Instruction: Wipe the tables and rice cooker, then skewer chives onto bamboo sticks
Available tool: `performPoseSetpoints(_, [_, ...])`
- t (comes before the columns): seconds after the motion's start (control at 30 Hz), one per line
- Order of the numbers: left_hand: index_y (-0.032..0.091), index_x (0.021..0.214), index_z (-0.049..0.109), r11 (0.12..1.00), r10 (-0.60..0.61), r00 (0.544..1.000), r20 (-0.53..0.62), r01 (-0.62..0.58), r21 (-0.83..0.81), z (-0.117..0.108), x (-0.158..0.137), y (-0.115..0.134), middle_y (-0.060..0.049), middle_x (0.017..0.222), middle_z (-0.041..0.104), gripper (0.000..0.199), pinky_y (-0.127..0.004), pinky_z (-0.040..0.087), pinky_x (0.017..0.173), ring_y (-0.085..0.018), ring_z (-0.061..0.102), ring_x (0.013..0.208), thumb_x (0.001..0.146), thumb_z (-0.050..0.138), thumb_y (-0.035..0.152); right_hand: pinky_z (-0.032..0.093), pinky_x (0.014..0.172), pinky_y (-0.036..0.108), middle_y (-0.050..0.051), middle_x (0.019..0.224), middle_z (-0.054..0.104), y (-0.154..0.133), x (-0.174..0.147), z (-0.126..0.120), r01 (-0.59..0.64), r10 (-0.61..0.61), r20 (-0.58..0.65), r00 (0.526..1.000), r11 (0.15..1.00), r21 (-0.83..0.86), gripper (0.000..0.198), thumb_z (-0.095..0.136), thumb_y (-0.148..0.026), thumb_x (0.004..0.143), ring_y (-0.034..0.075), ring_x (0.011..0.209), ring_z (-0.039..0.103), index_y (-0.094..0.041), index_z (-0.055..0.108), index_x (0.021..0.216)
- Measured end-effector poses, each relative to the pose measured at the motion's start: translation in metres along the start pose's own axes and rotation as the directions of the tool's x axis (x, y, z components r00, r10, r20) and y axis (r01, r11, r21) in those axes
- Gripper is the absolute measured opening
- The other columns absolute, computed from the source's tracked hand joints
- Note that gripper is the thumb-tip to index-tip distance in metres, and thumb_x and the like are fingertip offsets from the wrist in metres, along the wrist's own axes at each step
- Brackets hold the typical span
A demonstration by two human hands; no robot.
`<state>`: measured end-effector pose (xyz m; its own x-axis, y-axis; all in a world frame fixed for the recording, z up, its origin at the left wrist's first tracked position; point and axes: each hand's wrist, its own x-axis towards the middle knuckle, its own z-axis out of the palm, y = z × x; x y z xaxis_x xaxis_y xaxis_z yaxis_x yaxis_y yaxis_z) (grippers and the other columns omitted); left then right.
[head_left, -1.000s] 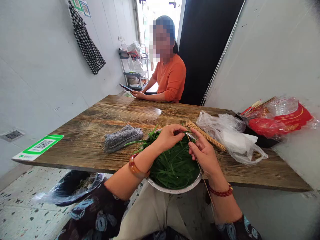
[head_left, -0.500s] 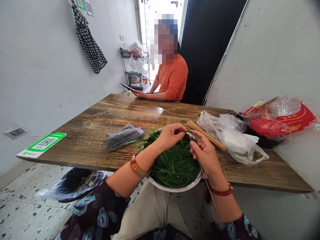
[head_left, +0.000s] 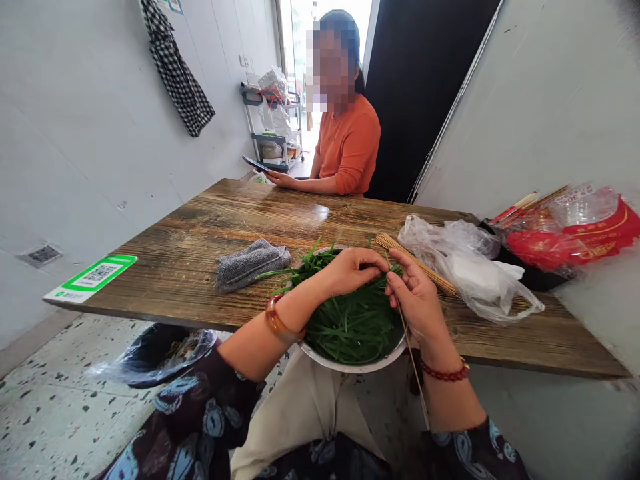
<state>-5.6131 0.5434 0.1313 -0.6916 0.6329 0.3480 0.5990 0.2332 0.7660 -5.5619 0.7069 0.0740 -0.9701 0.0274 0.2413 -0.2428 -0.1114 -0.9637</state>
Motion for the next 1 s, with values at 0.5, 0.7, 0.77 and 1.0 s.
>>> performPoseSetpoints(0.5, [0.015,0.081,0.072,0.946,-0.19,0.982,0.02,0.178,0.271,0.004,0.002,-0.018,0.0,0.07,0.068,0.018,-0.02,0.044,0.065,-0.011,0.058,0.067,0.081,0.055,0.015,0.028,0.037,0.016,-0.009,0.052,0.054,-0.006,-0.002,-0.002,0.003,0.022,-0.087,0.996,0.958,0.286,0.026,0.073,-0.036,0.077,0.005,0.037,0.039,-0.021,0.058,0.093])
performPoseSetpoints(0.7, [0.015,0.074,0.072,0.937,-0.078,0.955,0.287,-0.028,0.348,0.007,-0.003,-0.016,0.001,0.069,0.064,0.012,-0.019,0.039,0.062,-0.01,0.054,0.063,0.075,0.061,0.01,0.026,0.038,0.018,-0.01,0.05,0.049,-0.008,0.0,-0.009,-0.018,0.044,-0.067,0.997,0.938,0.347,0.022,0.07,-0.036,0.078,0.005,0.036,0.034,-0.023,0.058,0.091])
performPoseSetpoints(0.77, [0.015,0.073,0.071,0.935,-0.107,0.919,0.378,-0.037,0.354,0.009,-0.005,-0.015,0.001,0.068,0.064,0.005,-0.019,0.04,0.06,-0.01,0.055,0.062,0.075,0.065,0.015,0.026,0.038,0.018,-0.01,0.05,0.049,-0.009,0.0,-0.008,-0.018,0.044,-0.069,0.997,0.942,0.334,0.023,0.07,-0.037,0.078,0.005,0.036,0.034,-0.023,0.057,0.091])
performPoseSetpoints(1.0, [0.016,0.087,0.067,0.784,-0.202,0.908,0.367,-0.075,0.616,0.023,-0.011,-0.011,-0.008,0.093,0.069,0.037,-0.027,0.05,0.074,-0.023,0.066,0.085,0.063,0.084,0.038,0.027,0.037,0.016,-0.009,0.051,0.053,-0.007,-0.001,-0.005,-0.031,0.053,-0.056,0.997,0.94,0.341,0.021,0.071,-0.033,0.078,0.004,0.037,0.038,-0.022,0.06,0.092])
